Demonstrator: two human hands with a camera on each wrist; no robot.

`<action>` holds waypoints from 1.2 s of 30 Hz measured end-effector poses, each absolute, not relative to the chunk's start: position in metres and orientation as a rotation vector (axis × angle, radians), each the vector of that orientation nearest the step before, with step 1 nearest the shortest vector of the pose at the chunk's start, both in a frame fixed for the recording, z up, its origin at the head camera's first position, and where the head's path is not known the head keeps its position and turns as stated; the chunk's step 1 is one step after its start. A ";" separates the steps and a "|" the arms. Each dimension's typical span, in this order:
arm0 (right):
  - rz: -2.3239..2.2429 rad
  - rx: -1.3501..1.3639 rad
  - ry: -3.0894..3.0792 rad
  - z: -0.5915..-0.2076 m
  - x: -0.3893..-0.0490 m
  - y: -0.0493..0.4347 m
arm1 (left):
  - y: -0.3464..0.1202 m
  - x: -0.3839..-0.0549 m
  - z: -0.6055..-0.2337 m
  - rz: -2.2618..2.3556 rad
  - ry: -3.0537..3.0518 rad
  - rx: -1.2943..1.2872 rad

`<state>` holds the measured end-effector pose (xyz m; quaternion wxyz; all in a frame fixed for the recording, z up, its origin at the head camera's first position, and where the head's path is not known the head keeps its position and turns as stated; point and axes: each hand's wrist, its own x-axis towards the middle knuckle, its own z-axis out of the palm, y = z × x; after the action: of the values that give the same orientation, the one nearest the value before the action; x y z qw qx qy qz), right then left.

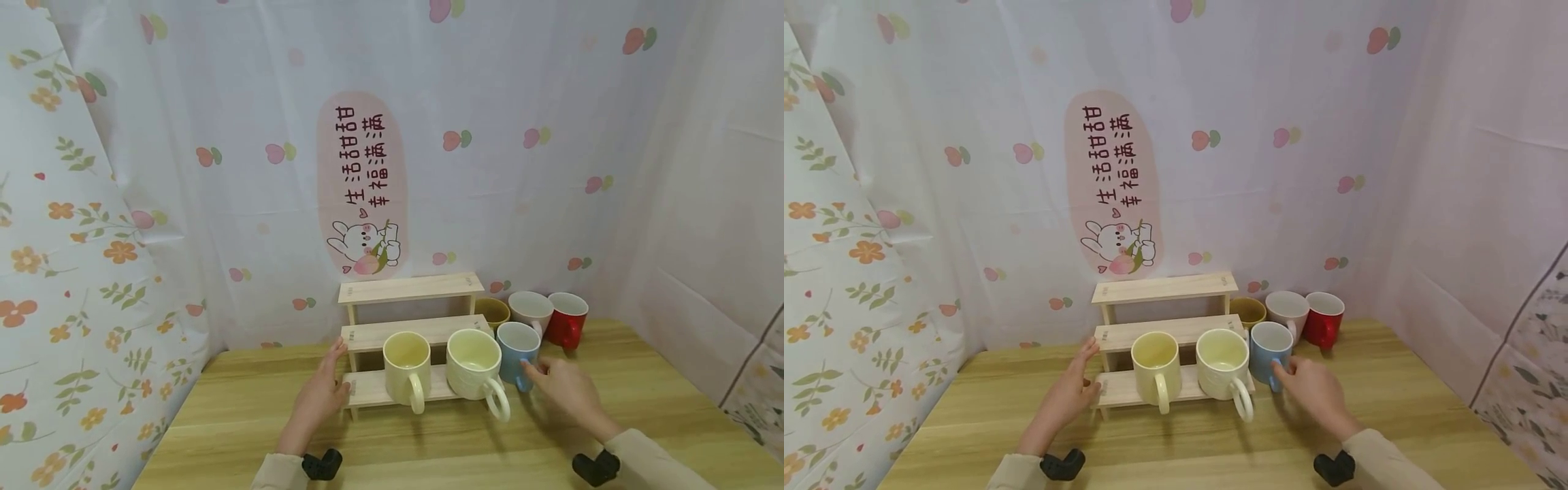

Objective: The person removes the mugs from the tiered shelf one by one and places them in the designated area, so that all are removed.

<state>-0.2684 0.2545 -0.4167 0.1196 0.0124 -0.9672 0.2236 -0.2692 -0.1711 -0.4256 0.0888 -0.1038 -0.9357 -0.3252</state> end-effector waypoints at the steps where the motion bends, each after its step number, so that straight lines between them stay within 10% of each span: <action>1: 0.646 0.049 -2.820 -0.413 -0.267 0.254 | -0.171 -0.269 -0.426 -0.974 -2.784 -0.310; 36: 0.580 0.204 -2.735 -0.381 -0.218 0.191 | -0.172 -0.268 -0.427 -0.988 -2.743 -0.334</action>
<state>-0.2177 0.1911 -0.3808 0.1682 0.0719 -0.9617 0.2040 -0.2675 -0.1720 -0.4274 0.1032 -0.1133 -0.9297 -0.3348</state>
